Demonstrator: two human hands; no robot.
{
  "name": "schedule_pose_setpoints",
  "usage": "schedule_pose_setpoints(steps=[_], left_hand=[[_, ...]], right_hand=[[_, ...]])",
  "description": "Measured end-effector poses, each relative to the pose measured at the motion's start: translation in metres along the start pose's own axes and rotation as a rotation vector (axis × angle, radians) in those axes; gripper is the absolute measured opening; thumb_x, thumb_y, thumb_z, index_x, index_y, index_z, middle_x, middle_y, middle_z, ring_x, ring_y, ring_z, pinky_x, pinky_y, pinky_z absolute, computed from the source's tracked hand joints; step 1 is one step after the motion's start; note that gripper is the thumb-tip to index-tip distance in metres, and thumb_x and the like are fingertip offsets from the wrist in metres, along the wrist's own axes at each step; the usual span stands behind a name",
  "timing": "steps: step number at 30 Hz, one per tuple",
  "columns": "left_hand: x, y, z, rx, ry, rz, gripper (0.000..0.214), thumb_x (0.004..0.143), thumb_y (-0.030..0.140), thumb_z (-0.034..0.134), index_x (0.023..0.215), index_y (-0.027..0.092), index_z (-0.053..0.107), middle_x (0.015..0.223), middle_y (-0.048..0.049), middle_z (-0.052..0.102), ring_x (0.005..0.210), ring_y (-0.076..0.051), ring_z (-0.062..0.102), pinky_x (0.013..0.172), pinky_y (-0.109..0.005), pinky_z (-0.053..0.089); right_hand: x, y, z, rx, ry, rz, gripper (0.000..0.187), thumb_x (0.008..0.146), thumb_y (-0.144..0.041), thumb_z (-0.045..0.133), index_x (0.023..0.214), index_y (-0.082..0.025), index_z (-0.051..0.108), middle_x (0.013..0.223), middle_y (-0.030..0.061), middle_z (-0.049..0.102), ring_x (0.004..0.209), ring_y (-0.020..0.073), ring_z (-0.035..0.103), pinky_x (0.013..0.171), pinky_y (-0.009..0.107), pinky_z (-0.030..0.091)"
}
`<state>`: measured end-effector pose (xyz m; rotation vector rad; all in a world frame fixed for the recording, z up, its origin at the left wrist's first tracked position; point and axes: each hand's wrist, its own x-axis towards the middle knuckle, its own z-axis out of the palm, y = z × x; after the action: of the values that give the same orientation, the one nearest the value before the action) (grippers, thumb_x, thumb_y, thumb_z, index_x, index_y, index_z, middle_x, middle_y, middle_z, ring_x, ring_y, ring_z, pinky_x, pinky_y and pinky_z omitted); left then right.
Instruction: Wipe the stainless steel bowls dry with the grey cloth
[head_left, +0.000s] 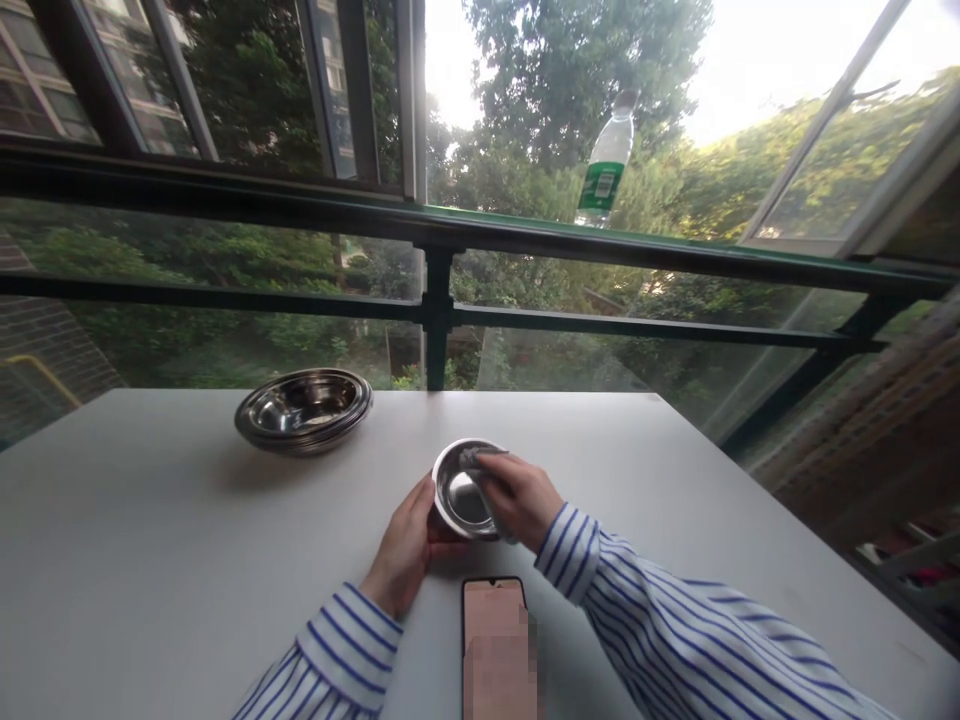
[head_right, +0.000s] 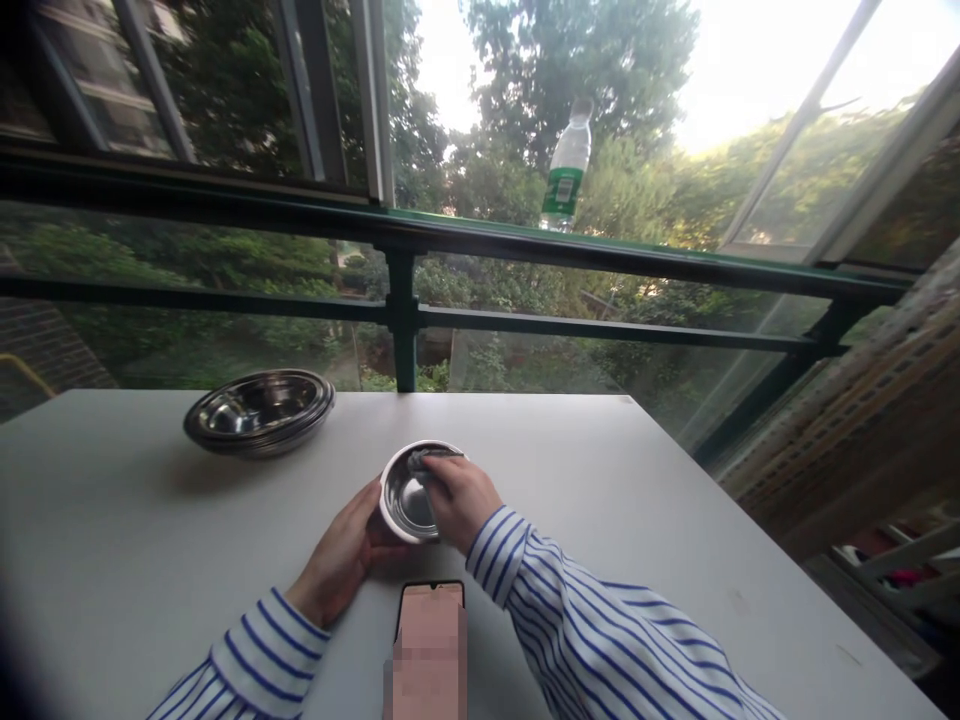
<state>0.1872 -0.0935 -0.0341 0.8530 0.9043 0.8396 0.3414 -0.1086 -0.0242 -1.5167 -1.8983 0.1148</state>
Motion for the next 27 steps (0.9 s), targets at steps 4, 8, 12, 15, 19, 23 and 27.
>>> schedule_pose_setpoints(steps=[4,8,12,15,19,23,27], left_hand=[[-0.001,0.001,0.0,0.009,-0.038,-0.015,0.041,0.084,0.034,0.045,0.123,0.021,0.046,0.092,-0.009,0.067,0.058,-0.017,0.063,0.048,-0.028,0.05],[0.0,0.002,0.0,0.021,-0.057,-0.014,0.044,0.083,0.036,0.047,0.124,0.02,0.045,0.081,-0.007,0.067,0.055,-0.017,0.062,0.046,-0.025,0.048],[0.001,0.001,-0.001,0.026,-0.058,-0.037,0.042,0.083,0.037,0.045,0.12,0.016,0.048,0.077,-0.0082,0.067,0.058,-0.02,0.063,0.048,-0.027,0.048],[0.002,0.0,-0.002,0.023,-0.062,-0.023,0.045,0.082,0.037,0.048,0.123,0.019,0.047,0.082,-0.008,0.068,0.055,-0.018,0.063,0.046,-0.027,0.048],[0.002,-0.001,-0.002,0.021,-0.081,-0.009,0.046,0.082,0.036,0.049,0.125,0.021,0.045,0.077,-0.0059,0.068,0.051,-0.017,0.061,0.045,-0.026,0.046],[0.002,0.001,-0.002,0.0,-0.086,-0.027,0.041,0.083,0.038,0.046,0.118,0.017,0.05,0.076,-0.0068,0.068,0.057,-0.019,0.063,0.047,-0.026,0.046],[0.001,0.003,-0.002,-0.064,-0.092,-0.051,0.038,0.083,0.041,0.046,0.11,0.017,0.055,0.079,-0.0069,0.069,0.06,-0.018,0.064,0.051,-0.027,0.048]], right_hand=[[0.032,0.004,0.005,-0.071,-0.019,0.06,0.034,0.081,-0.014,0.045,0.112,-0.011,0.06,0.106,0.0141,0.062,0.099,0.0228,0.057,0.088,0.035,0.045],[0.039,-0.009,0.016,-0.129,-0.129,0.015,0.032,0.082,-0.015,0.046,0.109,-0.014,0.062,0.102,0.0136,0.061,0.093,0.0235,0.058,0.084,0.034,0.045],[0.034,-0.019,0.016,-0.162,-0.261,-0.052,0.028,0.082,-0.019,0.051,0.106,-0.022,0.064,0.094,0.0069,0.062,0.084,0.0175,0.06,0.078,0.025,0.045],[0.038,-0.015,0.009,-0.227,-0.273,-0.005,0.028,0.085,-0.019,0.045,0.106,-0.021,0.063,0.093,0.0089,0.06,0.082,0.0184,0.06,0.075,0.027,0.045],[0.042,-0.013,0.006,-0.286,-0.278,0.043,0.029,0.087,-0.019,0.04,0.103,-0.018,0.063,0.093,0.0112,0.059,0.079,0.0192,0.06,0.073,0.028,0.045],[0.04,-0.019,0.009,-0.256,-0.336,-0.024,0.025,0.084,-0.022,0.047,0.101,-0.023,0.064,0.09,0.0055,0.062,0.08,0.0167,0.059,0.072,0.023,0.043],[0.04,-0.024,0.009,-0.246,-0.335,-0.032,0.027,0.082,-0.018,0.046,0.101,-0.019,0.065,0.088,0.0076,0.063,0.08,0.0183,0.059,0.07,0.025,0.043]])
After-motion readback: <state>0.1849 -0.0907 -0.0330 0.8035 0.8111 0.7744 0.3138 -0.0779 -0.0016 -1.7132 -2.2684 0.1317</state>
